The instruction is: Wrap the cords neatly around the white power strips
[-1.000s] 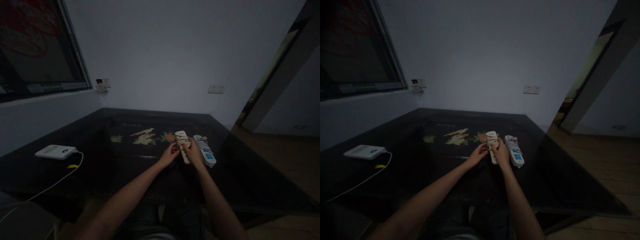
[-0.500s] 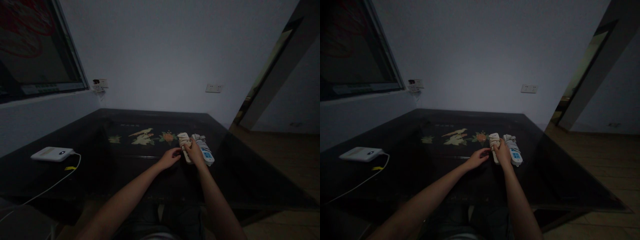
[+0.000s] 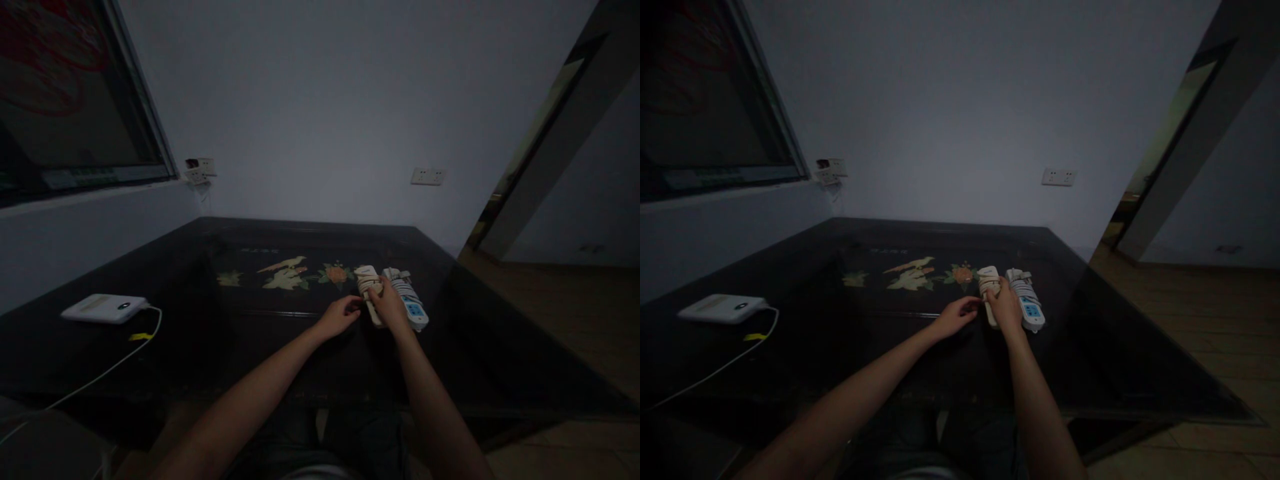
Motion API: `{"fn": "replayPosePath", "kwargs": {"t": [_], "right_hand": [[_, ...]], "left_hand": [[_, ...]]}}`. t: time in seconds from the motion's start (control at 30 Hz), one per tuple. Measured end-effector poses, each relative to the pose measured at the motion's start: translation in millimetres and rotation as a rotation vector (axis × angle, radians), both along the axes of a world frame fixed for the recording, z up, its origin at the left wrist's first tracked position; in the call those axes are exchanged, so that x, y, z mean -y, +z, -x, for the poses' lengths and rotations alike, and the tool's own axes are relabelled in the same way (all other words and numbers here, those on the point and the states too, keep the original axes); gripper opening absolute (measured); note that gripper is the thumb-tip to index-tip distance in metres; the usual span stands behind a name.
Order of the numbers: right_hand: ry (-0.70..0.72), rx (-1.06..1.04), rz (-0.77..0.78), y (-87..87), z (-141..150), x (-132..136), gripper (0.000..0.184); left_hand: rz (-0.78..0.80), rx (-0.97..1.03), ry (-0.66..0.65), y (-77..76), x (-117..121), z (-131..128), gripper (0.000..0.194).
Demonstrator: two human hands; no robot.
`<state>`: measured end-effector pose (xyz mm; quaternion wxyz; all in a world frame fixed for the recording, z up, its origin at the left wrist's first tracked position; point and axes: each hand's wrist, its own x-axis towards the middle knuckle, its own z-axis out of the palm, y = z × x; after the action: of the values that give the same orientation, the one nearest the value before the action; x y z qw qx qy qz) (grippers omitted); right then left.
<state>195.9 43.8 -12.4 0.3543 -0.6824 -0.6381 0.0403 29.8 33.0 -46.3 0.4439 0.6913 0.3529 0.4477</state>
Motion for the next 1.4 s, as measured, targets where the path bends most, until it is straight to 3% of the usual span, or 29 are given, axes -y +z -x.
{"fn": "replayPosePath", "kwargs": {"t": [0.37,0.47,0.57,0.73,0.87,1.0,1.1,1.2,1.4], "right_hand": [[-0.003,0.009,0.064,3.7,1.0,1.3,0.053],[0.029,-0.024,0.054,3.7,0.3,0.3,0.054],[0.072,-0.077,0.007,6.5,1.6,1.1,0.054],[0.260,-0.238,-0.068,13.5,13.6,7.9,0.054],[0.469,-0.301,-0.120,13.1,28.3,12.7,0.054],[0.580,-0.290,-0.160,8.8,38.4,12.9,0.055],[0.537,-0.290,-0.212,6.5,42.3,12.3,0.056],[0.401,-0.293,-0.239,7.0,45.3,14.5,0.053],[0.261,-0.240,-0.255,12.3,48.5,22.0,0.035]], "left_hand": [[-0.018,-0.080,0.001,2.8,1.8,0.4,0.035],[0.041,0.005,0.028,-0.4,-3.0,0.0,0.035],[0.204,0.156,0.123,-2.1,-10.5,-0.8,0.037],[0.498,0.448,0.159,9.0,-11.4,2.3,0.045],[0.508,0.558,0.099,23.1,-0.5,6.6,0.046],[0.460,0.607,0.137,28.4,4.8,6.6,0.049],[0.423,0.640,0.181,27.0,3.4,4.5,0.050],[0.355,0.700,0.221,24.4,0.2,2.7,0.052],[0.256,0.776,0.270,20.5,-2.8,2.0,0.056]]}}
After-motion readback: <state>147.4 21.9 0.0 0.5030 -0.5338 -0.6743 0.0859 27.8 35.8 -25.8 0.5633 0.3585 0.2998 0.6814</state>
